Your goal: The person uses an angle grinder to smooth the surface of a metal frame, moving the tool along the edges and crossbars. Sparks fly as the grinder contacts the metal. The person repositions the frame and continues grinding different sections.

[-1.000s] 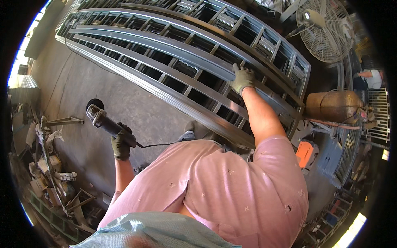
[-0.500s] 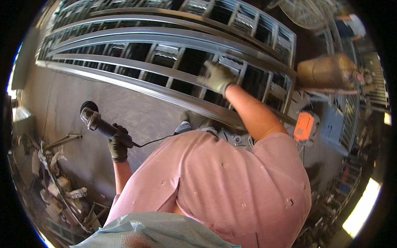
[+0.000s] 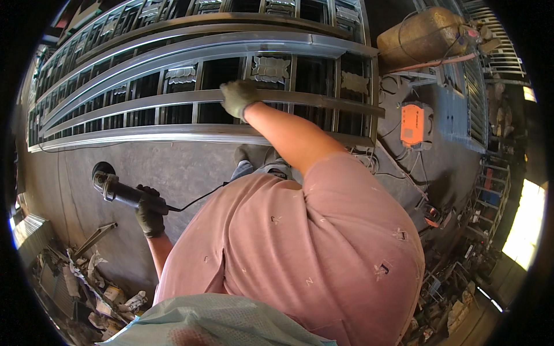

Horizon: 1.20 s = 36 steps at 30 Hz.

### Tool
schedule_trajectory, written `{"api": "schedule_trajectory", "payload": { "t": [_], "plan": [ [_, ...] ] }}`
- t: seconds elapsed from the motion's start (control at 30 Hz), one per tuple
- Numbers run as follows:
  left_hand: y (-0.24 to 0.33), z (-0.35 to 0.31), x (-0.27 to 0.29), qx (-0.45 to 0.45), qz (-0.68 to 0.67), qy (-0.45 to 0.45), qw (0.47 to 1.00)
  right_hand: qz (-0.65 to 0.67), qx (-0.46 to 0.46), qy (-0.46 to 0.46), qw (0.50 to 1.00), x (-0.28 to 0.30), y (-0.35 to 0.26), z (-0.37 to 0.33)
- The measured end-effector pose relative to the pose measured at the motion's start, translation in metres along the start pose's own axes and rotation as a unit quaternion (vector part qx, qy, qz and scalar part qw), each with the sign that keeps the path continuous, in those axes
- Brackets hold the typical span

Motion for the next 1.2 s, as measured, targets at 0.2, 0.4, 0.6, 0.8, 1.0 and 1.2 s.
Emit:
{"api": "schedule_trajectory", "payload": {
  "t": [0.2, 0.4, 0.6, 0.8, 1.0, 1.2],
  "plan": [
    [0.003, 0.002, -0.028, -0.004, 0.011, 0.012, 1.000, 0.018, 0.004, -0.013, 1.000, 0.005, -0.063, 0.045],
    [0.000, 0.012, -0.067, 0.016, 0.061, 0.006, 0.998, 0.216, 0.057, 0.031, 0.974, 0.020, -0.084, -0.018],
    [-0.029, 0.035, -0.163, 0.061, 0.164, -0.058, 0.983, 0.613, 0.096, -0.122, 0.775, 0.025, -0.073, -0.110],
    [-0.092, 0.043, -0.337, -0.144, 0.382, -0.218, 0.886, 0.615, 0.062, -0.050, 0.785, 0.091, 0.005, -0.144],
    [-0.165, 0.009, -0.462, -0.100, 0.416, -0.286, 0.857, 0.759, 0.029, 0.006, 0.650, 0.110, 0.129, -0.182],
    [-0.189, -0.027, -0.530, -0.086, 0.427, -0.373, 0.819, 0.825, -0.039, 0.032, 0.563, 0.106, 0.210, -0.226]
  ]
}}
Point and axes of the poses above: each hand's wrist, its own z-axis towards the middle knuckle, its own x-axis out of the back of the hand, y = z × x, the point moved 7 cm from there along z, towards the middle knuckle, and after that the axes turned 4 degrees about -x, right-handed, at the moved point
